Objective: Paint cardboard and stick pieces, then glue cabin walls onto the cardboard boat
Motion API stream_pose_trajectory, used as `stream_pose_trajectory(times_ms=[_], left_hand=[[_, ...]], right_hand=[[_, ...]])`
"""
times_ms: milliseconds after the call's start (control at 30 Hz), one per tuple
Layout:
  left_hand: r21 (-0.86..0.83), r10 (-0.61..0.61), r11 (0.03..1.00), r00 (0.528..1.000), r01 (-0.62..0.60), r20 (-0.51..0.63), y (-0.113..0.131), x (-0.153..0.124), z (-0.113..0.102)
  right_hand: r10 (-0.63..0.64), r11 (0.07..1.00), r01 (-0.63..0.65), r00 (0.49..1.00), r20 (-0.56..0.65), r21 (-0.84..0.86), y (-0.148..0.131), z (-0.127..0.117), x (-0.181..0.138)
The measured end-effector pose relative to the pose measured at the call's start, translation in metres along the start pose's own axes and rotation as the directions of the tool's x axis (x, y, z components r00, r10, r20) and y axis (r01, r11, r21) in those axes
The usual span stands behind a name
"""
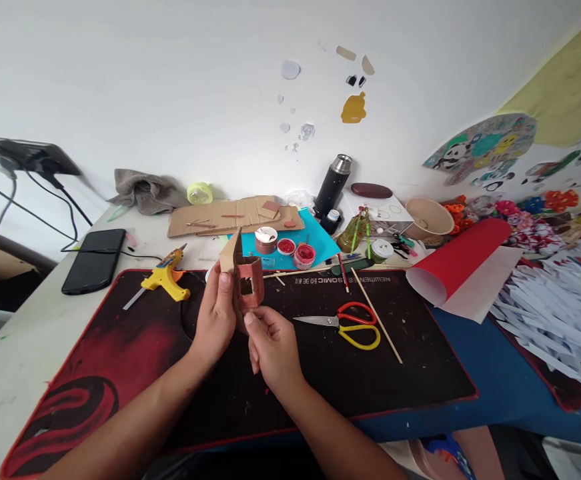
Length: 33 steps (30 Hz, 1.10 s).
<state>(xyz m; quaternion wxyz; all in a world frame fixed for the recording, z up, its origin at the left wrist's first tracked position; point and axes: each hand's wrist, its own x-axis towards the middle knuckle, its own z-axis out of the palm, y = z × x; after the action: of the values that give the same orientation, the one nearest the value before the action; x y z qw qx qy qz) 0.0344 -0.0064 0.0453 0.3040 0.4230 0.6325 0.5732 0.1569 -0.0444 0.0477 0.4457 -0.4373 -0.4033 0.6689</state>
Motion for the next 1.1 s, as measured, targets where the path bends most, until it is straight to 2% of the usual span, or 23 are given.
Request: stream_pose_trajectory(times_ms=[67,100,233,333,433,567,767,833,933,1100], left_hand=[[-0.074,-0.066,0.995,0.997,0.063,-0.029,0.002,0.007,-0.006],[-0.145,-0.107,0.984,0.994,0.101,-0.028,0.003,0.011,-0.008],[-0.415,-0.312,0.855,0.948,0.309,0.063,0.007,0.021,-0.014],[-0.443,-0.383,0.794,0.908,0.416,0.167,0.01,0.018,-0.016],[-0.41,-0.353,0.789,0.884,0.458,0.308,0.013,0.009,-0.015],[-0.399,-0.284,0.807,0.878,0.436,0.385,0.012,0.001,-0.011],[-0.385,-0.266,0.833,0.899,0.396,0.349,0.002,0.004,-0.012],[-0.354,-0.218,0.873,0.917,0.336,0.333,0.0,0.006,-0.014],[-0.261,-0.1,0.949,0.955,0.176,0.279,0.001,0.007,-0.015],[-0.146,0.007,0.989,0.962,0.035,0.275,0.007,0.003,-0.017]], right_hand=[[0.001,1.0,0.0,1.0,0.031,-0.028,-0.003,-0.009,-0.003],[-0.018,0.999,0.018,1.0,0.008,-0.034,-0.004,-0.014,-0.004],[-0.159,0.985,0.153,0.984,-0.083,-0.075,-0.016,-0.029,0.001],[-0.258,0.962,0.248,0.963,-0.083,-0.117,-0.031,-0.031,0.01],[-0.318,0.942,0.306,0.945,-0.078,-0.141,-0.04,-0.023,0.019],[-0.325,0.937,0.311,0.943,-0.067,-0.158,-0.034,-0.01,0.022],[-0.287,0.95,0.278,0.956,-0.053,-0.139,-0.023,-0.009,0.02],[-0.28,0.952,0.271,0.959,-0.044,-0.139,-0.023,-0.013,0.021],[-0.291,0.947,0.282,0.956,-0.044,-0.155,-0.025,-0.017,0.024],[-0.31,0.937,0.298,0.95,-0.043,-0.182,-0.025,-0.02,0.029]])
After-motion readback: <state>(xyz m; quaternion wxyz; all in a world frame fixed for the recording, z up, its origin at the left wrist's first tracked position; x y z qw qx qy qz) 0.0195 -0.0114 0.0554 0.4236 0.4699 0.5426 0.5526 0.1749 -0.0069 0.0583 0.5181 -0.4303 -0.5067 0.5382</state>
